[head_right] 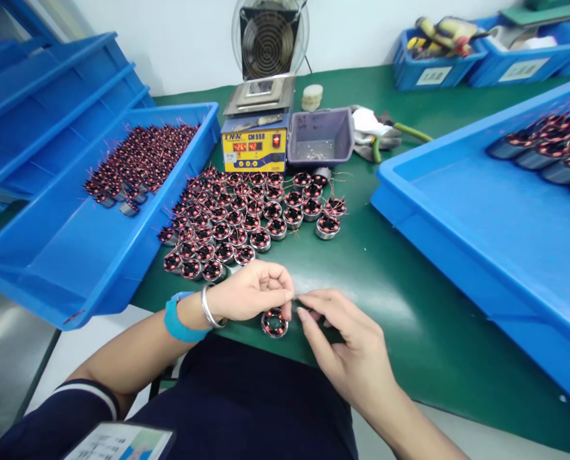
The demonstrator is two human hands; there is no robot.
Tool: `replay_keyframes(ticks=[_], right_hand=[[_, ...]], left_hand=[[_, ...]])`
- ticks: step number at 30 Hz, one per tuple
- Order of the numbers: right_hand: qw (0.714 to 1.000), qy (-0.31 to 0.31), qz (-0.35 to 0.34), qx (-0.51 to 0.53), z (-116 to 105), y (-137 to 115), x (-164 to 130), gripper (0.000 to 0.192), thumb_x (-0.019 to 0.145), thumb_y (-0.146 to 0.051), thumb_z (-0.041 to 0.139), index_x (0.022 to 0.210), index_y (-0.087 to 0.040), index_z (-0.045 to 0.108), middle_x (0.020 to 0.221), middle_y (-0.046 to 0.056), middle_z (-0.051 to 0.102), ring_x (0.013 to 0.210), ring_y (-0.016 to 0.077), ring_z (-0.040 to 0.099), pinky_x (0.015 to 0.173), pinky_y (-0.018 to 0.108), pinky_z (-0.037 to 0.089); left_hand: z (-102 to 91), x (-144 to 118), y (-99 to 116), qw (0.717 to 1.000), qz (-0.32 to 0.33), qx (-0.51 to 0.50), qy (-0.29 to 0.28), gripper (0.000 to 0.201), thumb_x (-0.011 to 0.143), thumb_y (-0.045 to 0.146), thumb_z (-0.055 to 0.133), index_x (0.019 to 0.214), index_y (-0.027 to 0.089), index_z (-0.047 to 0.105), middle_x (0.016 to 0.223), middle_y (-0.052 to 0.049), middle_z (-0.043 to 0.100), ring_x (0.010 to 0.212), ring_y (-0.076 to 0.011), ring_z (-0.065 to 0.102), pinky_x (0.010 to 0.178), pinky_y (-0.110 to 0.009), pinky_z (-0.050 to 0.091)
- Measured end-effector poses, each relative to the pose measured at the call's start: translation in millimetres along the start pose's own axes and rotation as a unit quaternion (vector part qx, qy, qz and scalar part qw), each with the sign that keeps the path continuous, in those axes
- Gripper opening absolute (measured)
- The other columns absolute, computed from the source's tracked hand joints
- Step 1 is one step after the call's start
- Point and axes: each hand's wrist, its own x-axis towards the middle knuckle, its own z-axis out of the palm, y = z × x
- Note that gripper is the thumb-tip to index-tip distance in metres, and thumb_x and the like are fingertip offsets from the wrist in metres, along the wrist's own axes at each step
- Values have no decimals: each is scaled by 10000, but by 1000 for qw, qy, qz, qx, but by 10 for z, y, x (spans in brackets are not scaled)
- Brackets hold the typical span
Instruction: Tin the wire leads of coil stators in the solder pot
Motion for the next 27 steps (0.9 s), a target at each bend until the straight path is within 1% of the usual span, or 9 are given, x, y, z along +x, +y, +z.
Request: replay_keyframes(ticks=[5,10,15,20,22,24,25,27], right_hand=[[999,19,-10,-25,-22,-11,-13,137,878,-140,609,987,-205,662,852,56,687,568,119,609,521,243,525],[1000,-18,-8,-8,-20,-33,3,140,893,-135,579,966,-211,672,851,54,696,568,116,607,491,231,509],[999,6,11,-40,-4,-31,-15,141,893,-172,591,1011,-203,662,882,68,700,533,106,588,469,234,500],[999,-12,1,-45,15,-23,-32,136,913,-170,564,1007,-214,652,852,49,693,516,99,582,454,229,493],[997,-4,-26,-74,7,-11,-24,157,906,-140,574,1029,-216,636,880,54,696,560,108,608,514,238,519],[989,10,-81,-124,-22,18,-2,173,900,-117,581,1042,-205,625,910,78,705,652,142,654,606,265,544],[982,6,-112,-151,-43,37,15,173,902,-112,578,1043,-199,626,920,90,712,699,163,670,640,282,546],[965,-20,-167,-200,-94,77,54,167,913,-114,554,1032,-196,638,922,99,726,743,196,685,648,308,536]], left_hand=[[-5,4,-2,1000,-2,1,-5,186,770,246,708,723,118,582,586,-25,661,528,-82,598,535,-176,444],[-1,-3,8,1000,3,8,-2,111,785,163,657,721,114,580,586,-23,658,525,-73,587,523,-162,435],[-3,-1,8,1000,3,19,-4,97,795,155,629,720,117,581,583,-23,657,512,-69,580,531,-162,444],[2,-5,18,1000,0,18,-2,78,788,124,613,718,120,578,576,-15,650,522,-70,581,526,-159,431],[7,-8,23,1000,-4,19,0,83,790,108,604,713,122,576,571,-12,647,515,-70,576,518,-159,420],[11,-9,26,1000,-5,22,1,95,796,100,598,707,123,574,569,-9,645,500,-69,565,517,-166,419],[12,-9,28,1000,-5,23,2,98,800,98,595,707,123,574,568,-9,645,494,-69,561,519,-169,421],[13,-8,32,1000,-3,25,3,102,803,92,591,707,121,575,565,-7,643,488,-68,554,523,-175,427]])
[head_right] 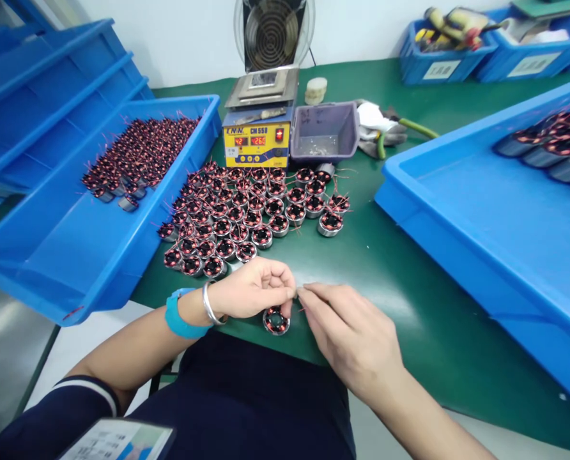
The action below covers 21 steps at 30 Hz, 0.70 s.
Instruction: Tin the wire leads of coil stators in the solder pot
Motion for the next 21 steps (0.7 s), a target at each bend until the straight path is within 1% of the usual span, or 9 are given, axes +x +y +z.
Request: replay_keyframes(ticks=[3,6,7,9,11,12,16,19,21], right_hand=[[998,-44,-40,-18,-32,72,46,180,929,-137,509,990,-204,665,912,94,742,735,212,690,609,322,515],[992,-71,57,83,-24,74,117,213,960,-243,474,860,-201,657,813,89,731,656,182,674,569,293,515],[975,-100,120,157,-17,63,143,267,976,-296,455,801,-199,632,728,73,710,587,160,650,528,271,508],[899,-176,240,321,-5,37,186,384,998,-402,403,710,-201,557,558,27,630,448,124,573,431,233,467],[829,-227,294,419,-5,20,200,428,1002,-460,378,692,-203,524,478,-3,573,390,114,531,381,218,437],[831,-222,290,419,-8,20,192,410,997,-458,396,715,-199,542,493,0,585,405,117,546,390,219,445],[976,-86,92,178,-28,106,67,123,947,-257,537,922,-198,642,783,63,719,620,151,660,557,256,518],[995,-42,-81,26,-26,237,-52,203,921,-125,523,1049,-217,651,966,85,738,765,199,692,639,309,511],[991,-45,-128,12,-16,293,-84,253,928,-121,490,1099,-219,649,1017,96,735,852,234,699,680,340,507]], left_hand=[[2,-1,12,1000,0,1,-2,107,794,72,587,701,120,570,556,-1,635,491,-66,556,521,-170,430],[10,-8,25,1000,-3,6,-10,114,783,59,585,693,124,557,545,8,624,490,-64,561,500,-158,419],[14,-12,27,1000,-4,7,-14,115,781,61,585,692,126,553,540,11,620,484,-64,559,487,-154,412],[21,-18,28,1000,-4,9,-21,108,780,70,587,697,129,550,535,15,616,469,-62,550,462,-148,397],[23,-22,23,1000,-3,7,-28,100,774,75,593,702,130,550,535,15,615,463,-61,547,449,-144,391],[22,-22,20,999,-2,6,-31,97,775,78,591,705,130,551,536,13,616,466,-62,551,451,-143,395],[13,-12,11,999,-5,4,-34,96,771,76,587,700,129,549,541,10,620,481,-67,567,477,-149,423],[12,-7,15,999,-5,5,-32,100,768,72,588,696,130,548,541,10,623,487,-70,573,480,-150,420],[17,-8,19,999,-7,7,-31,108,775,76,582,690,133,546,537,11,621,488,-71,575,483,-152,421]])
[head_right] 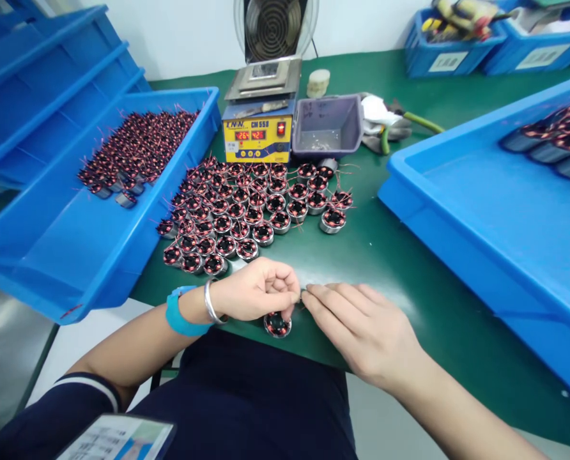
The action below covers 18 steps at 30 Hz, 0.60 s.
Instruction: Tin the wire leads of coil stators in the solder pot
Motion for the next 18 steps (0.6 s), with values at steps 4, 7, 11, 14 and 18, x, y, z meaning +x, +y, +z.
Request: replay_keyframes(ticks=[4,7,11,14,18], right_hand=[[971,-54,153,174,0,-49,132,214,981,-250,447,891,-205,636,803,72,729,678,187,684,586,292,510],[849,-132,326,393,-18,-148,278,402,1022,-383,345,696,-209,504,525,8,609,436,126,575,429,231,455],[922,-62,258,283,-25,-151,248,218,980,-315,485,832,-194,589,643,25,667,519,134,620,490,238,486],[997,-4,55,49,-20,-42,103,160,951,-161,496,1033,-180,631,897,90,729,739,189,683,637,297,506],[997,-4,-76,-28,-34,64,31,333,973,-101,349,1108,-195,639,998,97,734,881,219,681,728,341,490]], left_hand=[[14,-11,1,1000,4,10,-7,110,778,74,572,691,137,547,539,21,617,481,-64,568,482,-149,423],[21,-20,3,1000,10,14,-12,107,782,75,569,697,137,547,532,28,607,462,-56,548,455,-139,406],[20,-21,14,1000,0,9,-2,123,774,54,563,688,138,537,526,29,600,464,-55,547,462,-141,420],[20,-17,21,1000,-10,6,2,126,774,49,562,686,135,538,529,27,602,470,-54,549,476,-143,433],[25,-15,19,1000,-7,5,-1,123,779,57,569,686,132,541,533,23,607,472,-53,552,479,-139,433]])
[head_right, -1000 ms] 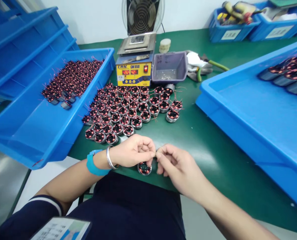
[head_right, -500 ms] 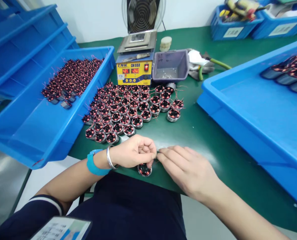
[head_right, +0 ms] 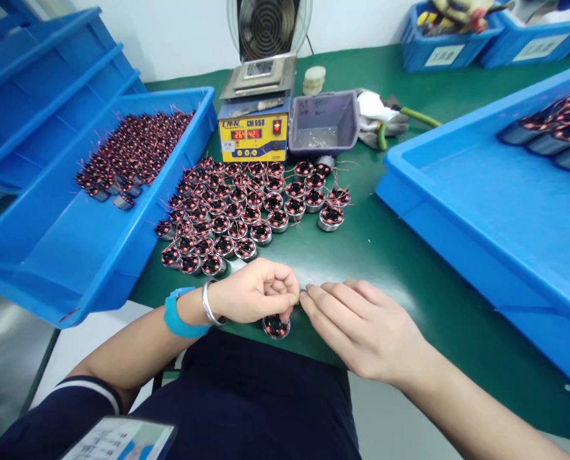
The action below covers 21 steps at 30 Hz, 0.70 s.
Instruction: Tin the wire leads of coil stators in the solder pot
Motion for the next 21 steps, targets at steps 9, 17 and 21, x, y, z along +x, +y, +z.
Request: replay_keyframes(ticks=[9,17,21], right_hand=[[799,-131,390,438,-21,-181,300,403,1023,-402,339,705,-214,501,492,-19,568,411,112,537,411,223,431],[998,-3,46,46,12,-40,45,255,950,-116,432,1045,-206,651,966,97,737,796,214,680,644,325,475],[924,-67,269,262,-4,-121,199,294,993,-295,408,807,-205,617,695,57,692,593,168,643,545,275,488]], left_hand=[[14,-18,-15,1000,19,4,-5,127,783,63,574,681,133,543,525,26,594,440,-46,519,431,-129,392],[14,-16,12,1000,2,-3,5,148,776,29,553,667,127,538,512,24,590,441,-42,519,437,-121,395],[7,-18,-6,1000,20,9,1,128,761,40,565,672,127,539,521,26,593,446,-40,523,432,-115,391]])
